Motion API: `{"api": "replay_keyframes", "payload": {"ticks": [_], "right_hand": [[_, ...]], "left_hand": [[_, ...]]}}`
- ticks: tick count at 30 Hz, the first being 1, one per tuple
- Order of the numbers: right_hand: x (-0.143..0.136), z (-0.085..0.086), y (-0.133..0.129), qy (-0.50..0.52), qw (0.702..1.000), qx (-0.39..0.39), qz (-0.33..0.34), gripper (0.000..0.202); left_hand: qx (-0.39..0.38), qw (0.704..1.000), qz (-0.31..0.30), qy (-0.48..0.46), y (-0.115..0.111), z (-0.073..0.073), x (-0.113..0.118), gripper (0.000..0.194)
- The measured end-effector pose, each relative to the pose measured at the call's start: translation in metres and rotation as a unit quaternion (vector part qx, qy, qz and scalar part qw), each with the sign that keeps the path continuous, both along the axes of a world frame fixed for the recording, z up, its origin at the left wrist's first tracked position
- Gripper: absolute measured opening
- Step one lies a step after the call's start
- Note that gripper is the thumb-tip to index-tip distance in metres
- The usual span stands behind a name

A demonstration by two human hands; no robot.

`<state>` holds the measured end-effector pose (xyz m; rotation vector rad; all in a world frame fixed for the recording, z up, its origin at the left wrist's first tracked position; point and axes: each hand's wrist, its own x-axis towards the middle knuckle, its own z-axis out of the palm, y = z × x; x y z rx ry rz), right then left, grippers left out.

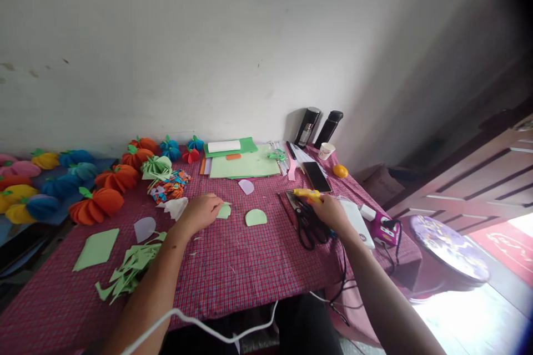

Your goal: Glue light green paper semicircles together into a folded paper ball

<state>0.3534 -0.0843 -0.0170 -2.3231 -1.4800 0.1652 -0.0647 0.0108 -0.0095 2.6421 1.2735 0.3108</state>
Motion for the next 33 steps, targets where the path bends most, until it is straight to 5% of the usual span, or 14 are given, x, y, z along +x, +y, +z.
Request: {"api": "replay_keyframes", "payload": {"ticks": [3,6,9,12,24,33], "right_hand": [[-0.003,0.008,-0.015,0.129,0.985,0.115,-0.017,0.027],[-0.014,0.020,-0.033,0.344,0.918,0.195,0.007,0.047],[-0.027,0.031,-0.045,0.505,0.837,0.205,0.039,0.044],[-0.040,0.040,-0.051,0.570,0.801,0.179,0.044,0.036],[-0.087,0.026,-0.058,0.599,0.788,0.009,0.139,0.034],[-0.086,0.028,-0.056,0.608,0.779,0.035,0.150,0.032]], "left_hand": [[-0.009,1.000,0.008,-0.011,0.000,-0.002,0.000,0.030],[-0.023,0.999,0.018,-0.022,0.000,-0.003,0.000,0.028],[-0.026,0.999,0.026,-0.030,-0.002,-0.002,0.001,0.027],[-0.010,0.998,0.028,-0.049,-0.003,-0.001,0.003,0.028],[-0.011,0.999,-0.009,-0.034,0.000,-0.010,0.003,0.024],[-0.036,0.999,-0.013,-0.010,-0.010,0.001,0.007,0.031]]}}
